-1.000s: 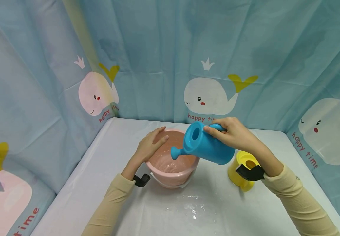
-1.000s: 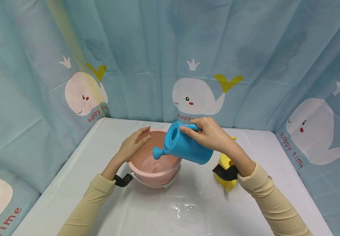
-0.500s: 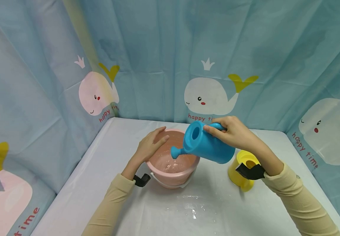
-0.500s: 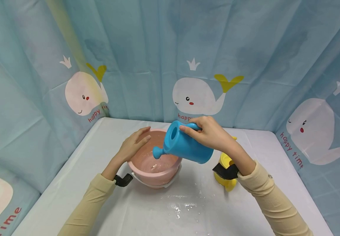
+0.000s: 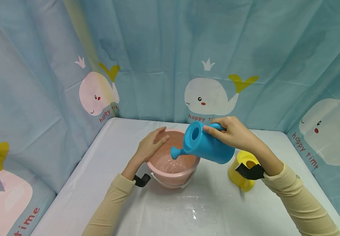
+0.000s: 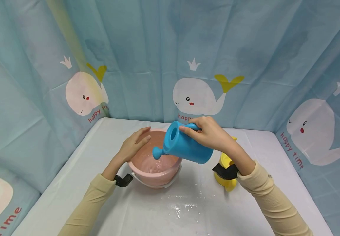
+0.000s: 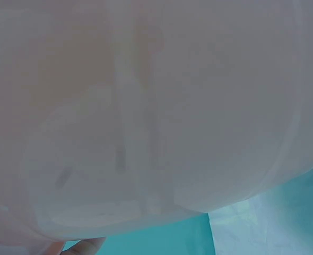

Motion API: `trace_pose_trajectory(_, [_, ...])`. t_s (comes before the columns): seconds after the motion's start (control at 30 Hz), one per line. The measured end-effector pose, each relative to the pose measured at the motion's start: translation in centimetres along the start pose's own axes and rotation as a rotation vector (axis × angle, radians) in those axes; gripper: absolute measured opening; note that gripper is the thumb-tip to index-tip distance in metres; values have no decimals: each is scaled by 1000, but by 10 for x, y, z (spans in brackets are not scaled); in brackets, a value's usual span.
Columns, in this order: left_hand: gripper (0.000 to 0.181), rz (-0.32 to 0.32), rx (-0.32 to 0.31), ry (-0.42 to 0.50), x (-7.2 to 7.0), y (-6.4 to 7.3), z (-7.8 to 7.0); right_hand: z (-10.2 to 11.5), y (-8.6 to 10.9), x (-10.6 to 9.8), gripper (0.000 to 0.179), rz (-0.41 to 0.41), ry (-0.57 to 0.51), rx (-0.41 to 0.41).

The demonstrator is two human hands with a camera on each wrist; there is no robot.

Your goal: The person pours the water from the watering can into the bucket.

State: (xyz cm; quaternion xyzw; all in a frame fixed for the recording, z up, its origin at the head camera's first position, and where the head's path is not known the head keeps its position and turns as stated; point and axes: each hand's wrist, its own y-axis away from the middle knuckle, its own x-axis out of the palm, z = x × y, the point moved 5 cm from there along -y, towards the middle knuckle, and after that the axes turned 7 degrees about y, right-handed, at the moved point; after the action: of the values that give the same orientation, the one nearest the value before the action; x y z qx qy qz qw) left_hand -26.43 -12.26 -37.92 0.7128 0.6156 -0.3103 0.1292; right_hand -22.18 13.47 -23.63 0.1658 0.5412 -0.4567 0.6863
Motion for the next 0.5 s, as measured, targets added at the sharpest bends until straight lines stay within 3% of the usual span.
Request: trace_pose_trajectory(0.5, [63, 3, -6, 1, 0, 0, -1, 1, -1, -2, 46, 3, 18, -6])
